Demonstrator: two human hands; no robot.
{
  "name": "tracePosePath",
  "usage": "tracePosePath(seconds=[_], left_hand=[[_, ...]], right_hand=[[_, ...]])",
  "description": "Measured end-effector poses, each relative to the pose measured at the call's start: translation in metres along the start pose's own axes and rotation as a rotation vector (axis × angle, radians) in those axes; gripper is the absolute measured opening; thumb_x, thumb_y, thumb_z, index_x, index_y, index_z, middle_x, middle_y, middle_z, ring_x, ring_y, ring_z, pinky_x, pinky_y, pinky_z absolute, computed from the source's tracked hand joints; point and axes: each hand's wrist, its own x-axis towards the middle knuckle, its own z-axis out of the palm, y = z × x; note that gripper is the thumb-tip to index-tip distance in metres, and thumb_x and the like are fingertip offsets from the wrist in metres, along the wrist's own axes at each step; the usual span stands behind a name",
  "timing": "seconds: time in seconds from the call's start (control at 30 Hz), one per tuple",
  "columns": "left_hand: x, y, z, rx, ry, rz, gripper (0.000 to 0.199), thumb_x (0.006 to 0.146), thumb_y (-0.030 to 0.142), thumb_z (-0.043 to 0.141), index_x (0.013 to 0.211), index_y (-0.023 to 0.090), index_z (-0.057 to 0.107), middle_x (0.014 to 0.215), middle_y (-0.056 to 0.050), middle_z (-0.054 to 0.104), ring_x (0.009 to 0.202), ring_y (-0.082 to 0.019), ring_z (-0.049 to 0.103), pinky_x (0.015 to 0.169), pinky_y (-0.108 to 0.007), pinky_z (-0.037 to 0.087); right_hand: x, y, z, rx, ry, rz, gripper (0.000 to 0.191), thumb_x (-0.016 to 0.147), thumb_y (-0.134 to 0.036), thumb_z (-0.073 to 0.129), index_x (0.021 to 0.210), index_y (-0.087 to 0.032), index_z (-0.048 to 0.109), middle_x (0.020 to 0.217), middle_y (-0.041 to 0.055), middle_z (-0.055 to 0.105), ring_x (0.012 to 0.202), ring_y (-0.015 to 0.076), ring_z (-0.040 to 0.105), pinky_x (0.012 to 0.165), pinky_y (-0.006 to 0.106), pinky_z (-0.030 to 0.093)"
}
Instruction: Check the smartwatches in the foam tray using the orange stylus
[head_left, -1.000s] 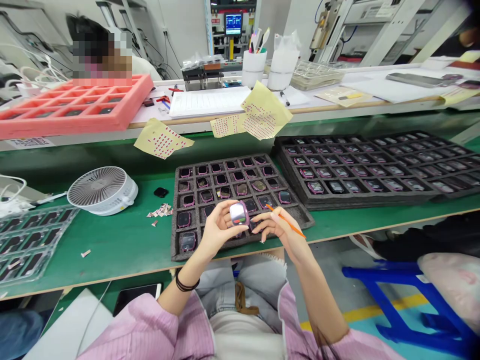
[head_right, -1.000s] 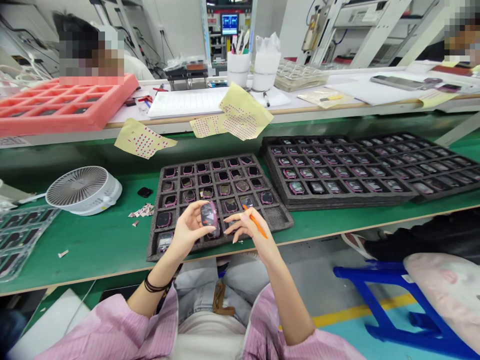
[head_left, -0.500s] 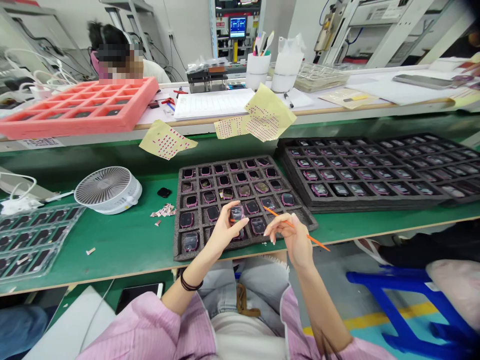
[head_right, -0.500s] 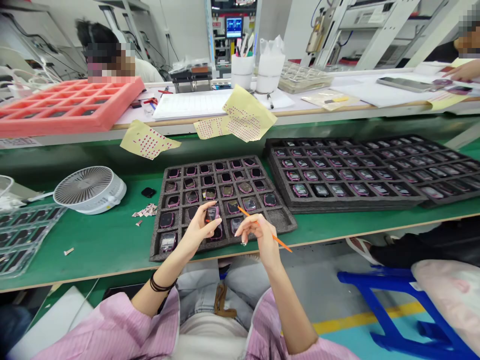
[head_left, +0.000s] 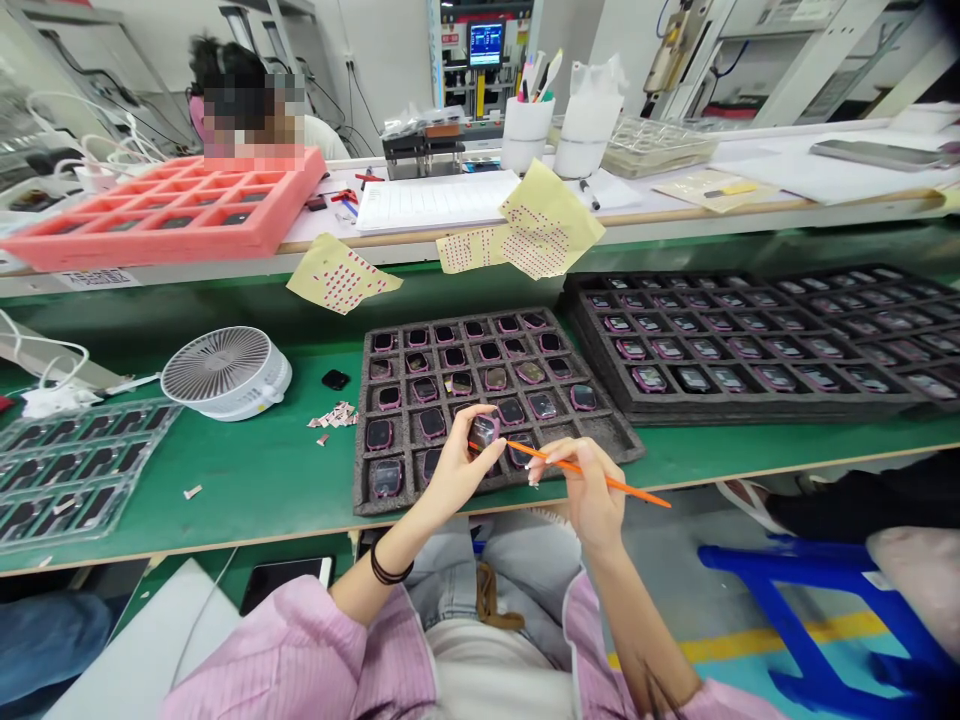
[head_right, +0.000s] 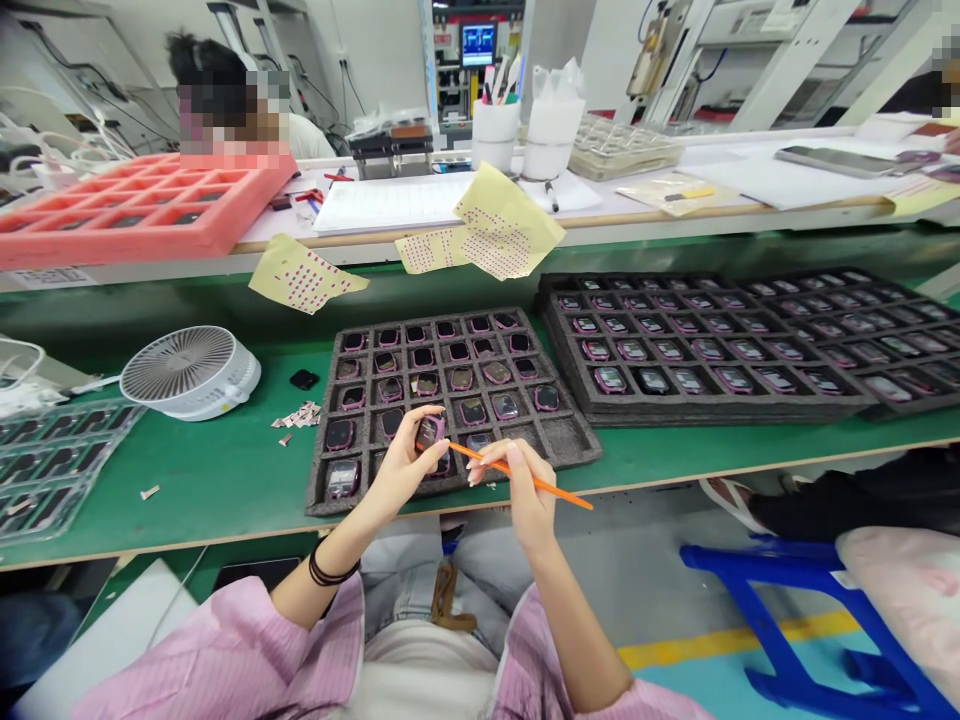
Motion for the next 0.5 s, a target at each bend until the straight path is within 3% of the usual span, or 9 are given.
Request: tracePosePath(seconds=[0.17, 0.37, 0.5], left_hand=[[0.0000, 0.0031, 0.0014, -0.070, -0.021, 0.074, 0.053, 0.085, 0.034, 0.063, 0.132, 0.021, 0.042, 0.133, -0.009, 0.045, 0.118, -0.020, 0.046, 0.101, -0.031, 0.039], [-0.0038, 0.0068, 0.0035, -0.238, -0.146, -0.040, 0.059, 0.089, 0.040, 0.056, 0.140, 0.023, 0.033, 0.115, -0.008, 0.051, 0.088, -0.014, 0.053, 0.082, -0.030, 0.048], [-0.0061, 0.0090, 0.0054, -0.220, -0.139, 0.013, 0.061, 0.085, 0.036, 0.063, 0.138, 0.022, 0.035, 0.114, -0.007, 0.050, 0.098, -0.017, 0.051, 0.092, -0.032, 0.046]], right_hand=[[0.0012, 0.0010, -0.0009, 0.029, 0.009, -0.050, 0.035, 0.096, -0.033, 0.044, 0.074, -0.019, 0.067, 0.070, 0.0021, 0.069, 0.057, 0.0152, 0.064, 0.055, 0.030, 0.052], [0.0031, 0.0000, -0.0020, 0.040, 0.086, -0.064, 0.035, 0.095, -0.034, 0.047, 0.070, -0.018, 0.067, 0.066, 0.0016, 0.070, 0.053, 0.0146, 0.065, 0.053, 0.028, 0.052], [0.0032, 0.0022, -0.0018, 0.014, 0.116, -0.034, 0.034, 0.095, -0.035, 0.049, 0.071, -0.018, 0.066, 0.067, 0.0015, 0.071, 0.054, 0.0145, 0.066, 0.056, 0.029, 0.055]])
